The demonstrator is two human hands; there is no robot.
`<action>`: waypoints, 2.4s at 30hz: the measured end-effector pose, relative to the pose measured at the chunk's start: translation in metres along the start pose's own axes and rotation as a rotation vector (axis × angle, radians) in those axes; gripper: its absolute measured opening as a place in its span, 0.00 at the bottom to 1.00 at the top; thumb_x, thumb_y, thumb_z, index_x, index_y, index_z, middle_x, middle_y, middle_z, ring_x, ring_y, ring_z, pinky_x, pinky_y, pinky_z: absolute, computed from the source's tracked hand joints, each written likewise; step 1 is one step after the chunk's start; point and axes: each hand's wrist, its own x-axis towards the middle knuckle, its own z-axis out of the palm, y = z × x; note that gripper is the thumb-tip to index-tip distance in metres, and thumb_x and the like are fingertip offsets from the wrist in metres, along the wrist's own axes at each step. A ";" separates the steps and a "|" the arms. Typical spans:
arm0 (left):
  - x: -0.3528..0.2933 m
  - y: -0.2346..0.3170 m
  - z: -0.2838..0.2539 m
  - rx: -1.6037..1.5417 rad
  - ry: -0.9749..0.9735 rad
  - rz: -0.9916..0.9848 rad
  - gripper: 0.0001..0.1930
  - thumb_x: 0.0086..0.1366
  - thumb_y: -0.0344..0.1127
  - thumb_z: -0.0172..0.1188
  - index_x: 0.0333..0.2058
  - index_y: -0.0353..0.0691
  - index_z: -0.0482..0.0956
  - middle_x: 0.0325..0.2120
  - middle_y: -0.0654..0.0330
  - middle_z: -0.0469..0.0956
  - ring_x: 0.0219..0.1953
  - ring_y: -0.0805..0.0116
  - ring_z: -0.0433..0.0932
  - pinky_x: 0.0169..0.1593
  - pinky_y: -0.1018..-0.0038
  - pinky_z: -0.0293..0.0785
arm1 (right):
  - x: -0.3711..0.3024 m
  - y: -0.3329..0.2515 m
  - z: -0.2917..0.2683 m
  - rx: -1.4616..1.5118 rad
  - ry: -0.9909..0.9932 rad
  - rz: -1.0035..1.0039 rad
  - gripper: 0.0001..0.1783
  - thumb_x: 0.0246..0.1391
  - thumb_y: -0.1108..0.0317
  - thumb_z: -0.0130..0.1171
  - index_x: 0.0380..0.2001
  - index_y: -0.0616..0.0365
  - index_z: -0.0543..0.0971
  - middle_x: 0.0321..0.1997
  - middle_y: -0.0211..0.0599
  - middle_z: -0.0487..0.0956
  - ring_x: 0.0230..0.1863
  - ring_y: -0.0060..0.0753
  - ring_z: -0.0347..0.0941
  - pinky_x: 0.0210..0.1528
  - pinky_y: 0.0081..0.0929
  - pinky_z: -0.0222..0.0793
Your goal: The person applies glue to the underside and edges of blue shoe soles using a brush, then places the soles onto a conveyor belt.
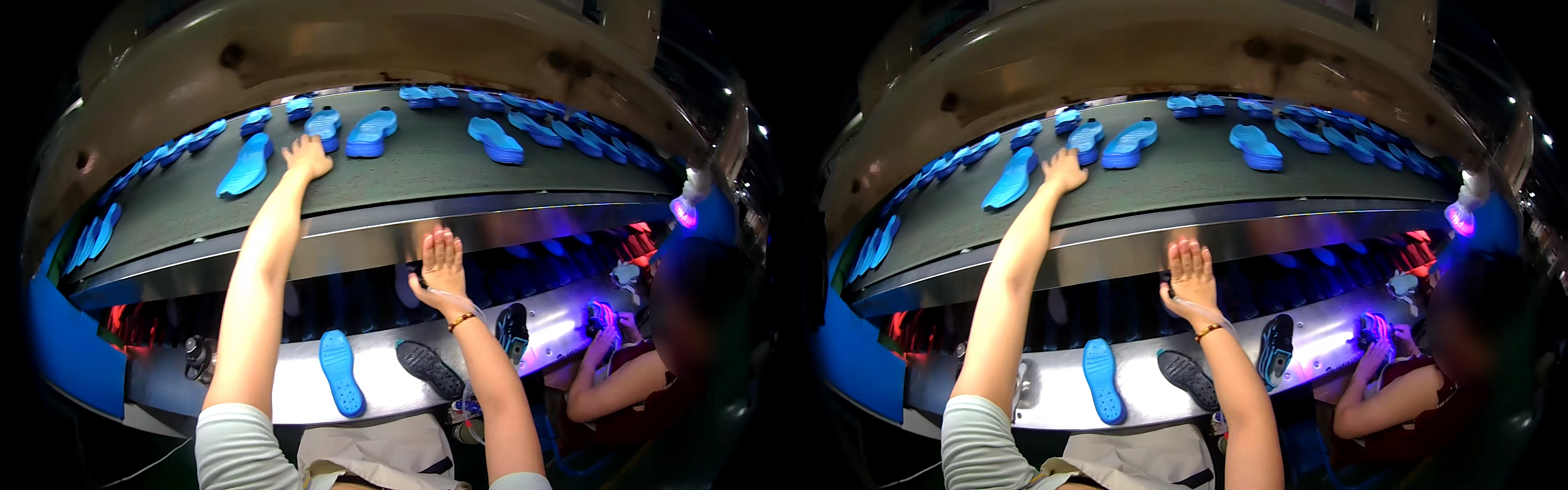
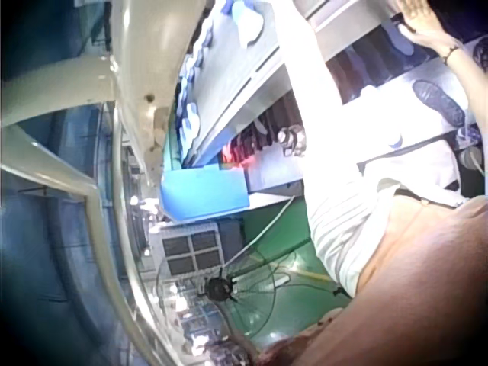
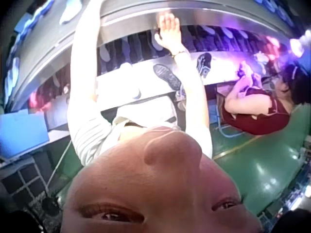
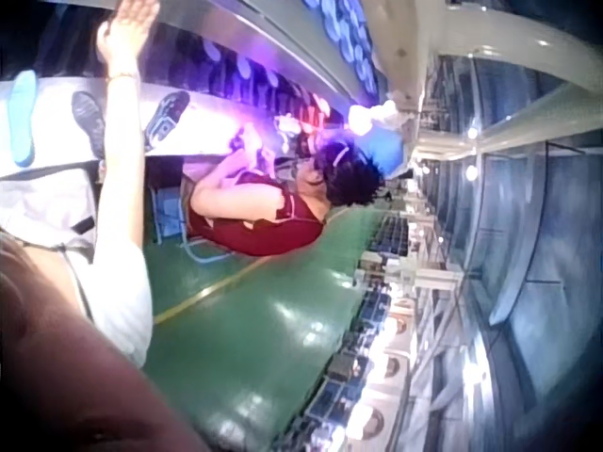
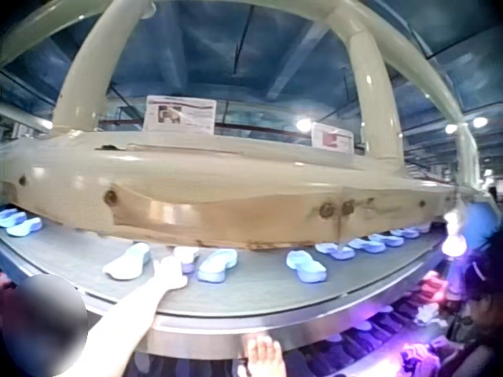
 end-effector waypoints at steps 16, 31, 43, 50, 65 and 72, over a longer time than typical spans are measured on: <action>0.008 0.131 -0.003 -0.008 -0.258 0.348 0.26 0.52 0.27 0.51 0.51 0.57 0.67 0.54 0.52 0.58 0.56 0.49 0.59 0.53 0.39 0.53 | 0.002 0.004 0.006 0.112 0.112 -0.006 0.51 0.36 0.59 0.53 0.62 0.53 0.40 0.68 0.38 0.34 0.68 0.38 0.24 0.66 0.37 0.18; -0.029 0.310 0.043 -0.466 0.085 0.959 0.21 0.55 0.35 0.53 0.50 0.44 0.68 0.44 0.48 0.70 0.46 0.51 0.69 0.50 0.64 0.65 | 0.007 0.000 -0.012 0.103 -0.129 0.069 0.25 0.34 0.59 0.55 0.41 0.53 0.73 0.55 0.38 0.62 0.62 0.43 0.47 0.64 0.43 0.39; -0.076 0.135 -0.024 -0.154 0.150 0.908 0.17 0.55 0.37 0.55 0.46 0.47 0.71 0.31 0.53 0.71 0.35 0.53 0.72 0.36 0.65 0.69 | 0.004 -0.006 -0.007 0.016 0.026 0.074 0.42 0.42 0.66 0.43 0.62 0.54 0.42 0.68 0.37 0.35 0.68 0.37 0.25 0.66 0.36 0.16; -0.163 -0.061 -0.017 -0.912 0.297 0.485 0.09 0.60 0.32 0.52 0.35 0.32 0.71 0.31 0.60 0.69 0.39 0.72 0.67 0.47 0.75 0.62 | 0.005 -0.013 -0.006 0.012 0.051 0.057 0.43 0.42 0.66 0.43 0.62 0.57 0.40 0.68 0.39 0.32 0.68 0.39 0.22 0.66 0.37 0.15; -0.354 -0.038 0.028 -2.589 -1.072 -0.022 0.39 0.51 0.52 0.54 0.57 0.37 0.52 0.45 0.48 0.67 0.43 0.49 0.70 0.51 0.53 0.61 | 0.001 -0.008 -0.002 -0.104 0.019 0.042 0.49 0.40 0.56 0.52 0.62 0.59 0.40 0.67 0.48 0.32 0.68 0.45 0.23 0.66 0.41 0.17; -0.431 -0.030 0.086 -2.215 -1.283 -0.686 0.36 0.33 0.34 0.49 0.48 0.30 0.62 0.33 0.44 0.74 0.35 0.46 0.73 0.46 0.54 0.67 | 0.001 -0.007 -0.005 -0.026 -0.027 0.082 0.46 0.43 0.59 0.47 0.62 0.58 0.39 0.67 0.43 0.31 0.68 0.42 0.21 0.66 0.40 0.14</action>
